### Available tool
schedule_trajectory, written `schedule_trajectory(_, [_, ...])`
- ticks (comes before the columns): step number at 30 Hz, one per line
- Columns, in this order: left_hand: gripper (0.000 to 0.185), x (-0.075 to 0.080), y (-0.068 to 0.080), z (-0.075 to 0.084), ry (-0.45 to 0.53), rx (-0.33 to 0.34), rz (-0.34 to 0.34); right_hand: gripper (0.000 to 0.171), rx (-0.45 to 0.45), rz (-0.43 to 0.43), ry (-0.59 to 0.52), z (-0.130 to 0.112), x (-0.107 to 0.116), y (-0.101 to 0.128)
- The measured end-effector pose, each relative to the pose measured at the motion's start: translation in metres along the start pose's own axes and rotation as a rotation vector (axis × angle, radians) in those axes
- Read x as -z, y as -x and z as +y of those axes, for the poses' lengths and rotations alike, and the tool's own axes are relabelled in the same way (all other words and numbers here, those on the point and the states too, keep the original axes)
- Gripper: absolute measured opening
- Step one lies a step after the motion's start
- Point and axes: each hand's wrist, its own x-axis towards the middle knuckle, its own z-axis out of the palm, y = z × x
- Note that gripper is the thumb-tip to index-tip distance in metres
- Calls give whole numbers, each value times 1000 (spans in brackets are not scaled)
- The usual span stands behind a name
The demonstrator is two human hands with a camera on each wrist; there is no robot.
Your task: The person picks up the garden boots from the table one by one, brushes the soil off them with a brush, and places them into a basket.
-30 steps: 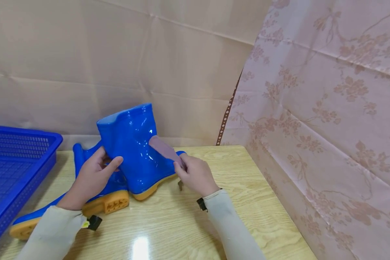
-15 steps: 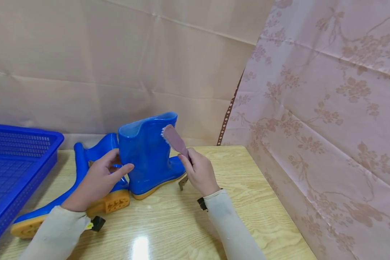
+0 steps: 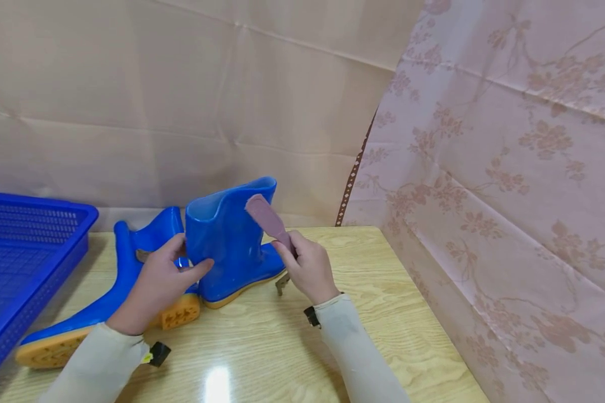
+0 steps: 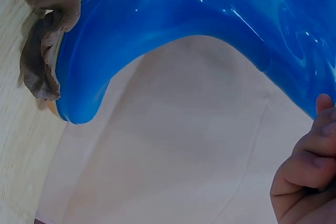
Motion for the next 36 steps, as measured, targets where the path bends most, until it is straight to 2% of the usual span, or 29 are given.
schedule_trajectory(4, [78,-7,2,3,-87,42,27,25,-23,7,-2,0,1,0])
schedule_trajectory(6, [70,-10,2,3,-124,37,53,26,-33,11,-3,0,2,1])
schedule_trajectory(12, [54,-11,-2,10,-80,26,109,30,-61,25,-25,2,9,2])
schedule_trajectory(15, [55,-8,-9,18,-22,6,86,31,-67,42,-24,4,14,1])
schedule_trajectory(19, [57,1,-20,29,-14,-24,50,30,-80,65,-34,5,19,-1])
schedule_trajectory(25, [57,31,-36,39,-54,-50,29,25,-102,112,-87,3,25,-6])
schedule_trajectory(31, [70,61,-49,25,-3,13,-111,26,-90,116,-87,1,23,-7])
schedule_trajectory(34, [70,66,-49,13,-27,27,-141,27,-87,111,-87,2,22,-6])
schedule_trajectory(36, [69,65,-48,5,-32,22,-137,28,-87,102,-93,2,22,-6])
